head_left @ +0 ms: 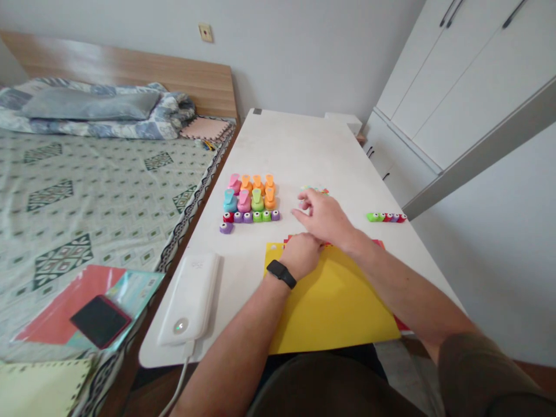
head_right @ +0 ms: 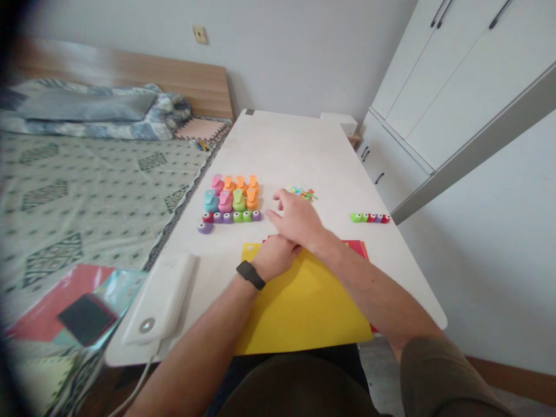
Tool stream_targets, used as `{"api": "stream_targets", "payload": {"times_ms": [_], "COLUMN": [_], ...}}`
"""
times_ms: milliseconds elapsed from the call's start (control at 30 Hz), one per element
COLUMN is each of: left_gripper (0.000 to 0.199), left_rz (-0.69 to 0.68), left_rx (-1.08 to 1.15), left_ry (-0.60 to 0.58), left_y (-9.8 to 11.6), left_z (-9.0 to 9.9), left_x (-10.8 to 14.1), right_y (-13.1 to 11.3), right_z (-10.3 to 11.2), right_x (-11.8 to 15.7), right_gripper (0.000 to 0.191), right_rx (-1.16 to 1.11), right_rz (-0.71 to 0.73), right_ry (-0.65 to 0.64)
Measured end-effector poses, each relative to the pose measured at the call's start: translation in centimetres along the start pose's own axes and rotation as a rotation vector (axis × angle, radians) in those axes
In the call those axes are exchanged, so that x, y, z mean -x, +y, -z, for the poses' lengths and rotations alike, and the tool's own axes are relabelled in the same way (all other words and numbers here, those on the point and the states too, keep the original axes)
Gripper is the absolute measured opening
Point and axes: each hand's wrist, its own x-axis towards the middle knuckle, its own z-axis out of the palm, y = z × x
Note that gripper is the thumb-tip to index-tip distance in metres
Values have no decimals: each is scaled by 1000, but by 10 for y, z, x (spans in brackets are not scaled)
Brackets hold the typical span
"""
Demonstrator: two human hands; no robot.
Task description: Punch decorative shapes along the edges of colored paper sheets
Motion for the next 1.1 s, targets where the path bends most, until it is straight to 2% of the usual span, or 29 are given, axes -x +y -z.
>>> {"api": "stream_targets", "payload": {"times_ms": [167, 233, 300, 400, 500, 600, 733, 833, 967, 1100], "left_gripper": [25, 25, 25, 25, 25, 26, 26, 26, 24, 24], "left_rz": [-106, -107, -103, -99, -92, -83, -72, -84, -95, -91], "left_rx": [-51, -53, -50, -39, -27, -22, -17, -10, -3, 13], "left_ry": [83, 85, 80, 78, 79, 75, 69, 78, 87, 82], "left_y": [-3, -4, -5, -5, -4, -3, -2, -2, -4, -5], "left_z": [-4, -4, -4, -4, -4, -3, -2, -2, -3, -3], "left_x": [1, 1, 1, 0, 0, 0, 1, 0, -1, -2], "right_y": [128, 171, 202, 228, 235, 231, 207, 178, 147, 136], "right_z": [36, 50, 59, 63, 59, 54, 54, 54, 50, 43], "right_x": [25, 36, 48, 64, 73, 76, 78, 82, 83, 79], "right_gripper": [37, 39, 41, 39, 30, 26, 23, 21, 23, 46], "right_rx": [237, 373, 502, 578, 562, 539, 433, 226, -103, -288], "right_rz": [-217, -263, -285, -291, -269, -261, -211, -216, -215, -167], "right_ry": [39, -22, -95, -143, -124, -71, 64, 110, -31, -211]}}
